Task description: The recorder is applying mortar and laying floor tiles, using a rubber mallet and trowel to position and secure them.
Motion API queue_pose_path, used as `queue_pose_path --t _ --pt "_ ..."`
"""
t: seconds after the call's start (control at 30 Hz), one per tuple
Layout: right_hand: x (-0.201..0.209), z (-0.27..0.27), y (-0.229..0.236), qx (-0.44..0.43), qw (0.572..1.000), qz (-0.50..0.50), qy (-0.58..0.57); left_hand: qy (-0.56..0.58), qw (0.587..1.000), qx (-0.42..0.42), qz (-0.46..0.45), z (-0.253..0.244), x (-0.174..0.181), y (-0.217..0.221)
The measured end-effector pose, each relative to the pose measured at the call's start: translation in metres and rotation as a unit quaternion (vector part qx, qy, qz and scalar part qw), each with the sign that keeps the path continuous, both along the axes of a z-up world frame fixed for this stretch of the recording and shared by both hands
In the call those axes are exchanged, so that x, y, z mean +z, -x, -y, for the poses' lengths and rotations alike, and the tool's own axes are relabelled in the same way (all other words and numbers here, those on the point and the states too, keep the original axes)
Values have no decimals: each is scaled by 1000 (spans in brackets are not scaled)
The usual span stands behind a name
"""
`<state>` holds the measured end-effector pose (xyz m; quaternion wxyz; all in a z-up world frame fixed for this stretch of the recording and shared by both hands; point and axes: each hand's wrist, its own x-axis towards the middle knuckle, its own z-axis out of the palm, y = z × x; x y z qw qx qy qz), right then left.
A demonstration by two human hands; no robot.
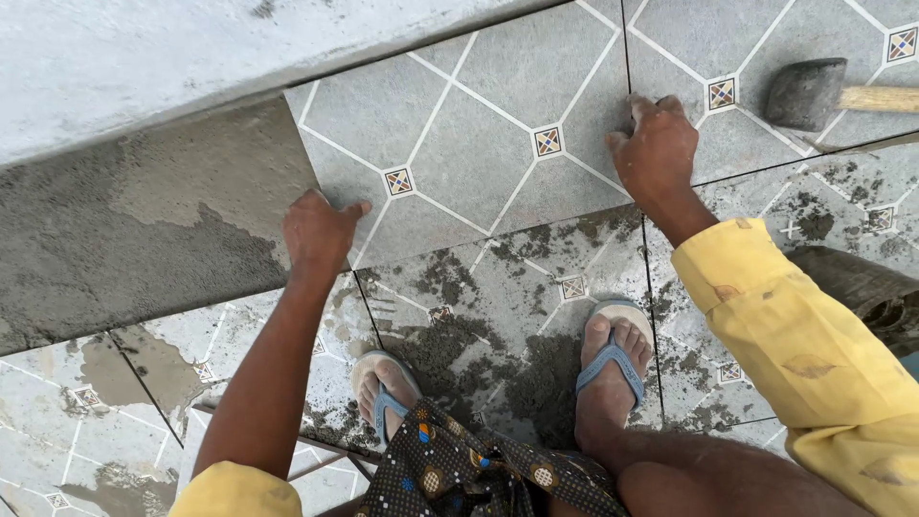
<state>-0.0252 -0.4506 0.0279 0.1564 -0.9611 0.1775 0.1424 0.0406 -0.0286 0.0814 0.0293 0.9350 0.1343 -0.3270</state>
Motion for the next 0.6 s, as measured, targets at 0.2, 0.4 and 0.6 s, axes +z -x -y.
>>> queue_pose_path --t 0.2,0.4,0.6 --pt "-10 1 4 -48 998 29 -39 12 999 -18 43 -7 -9 -1" --pt "-16 1 6 -44 996 73 -38 9 999 -6 42 -2 -3 -2" --pt "-14 1 6 -49 995 71 -43 7 998 -20 57 -5 -10 -3"
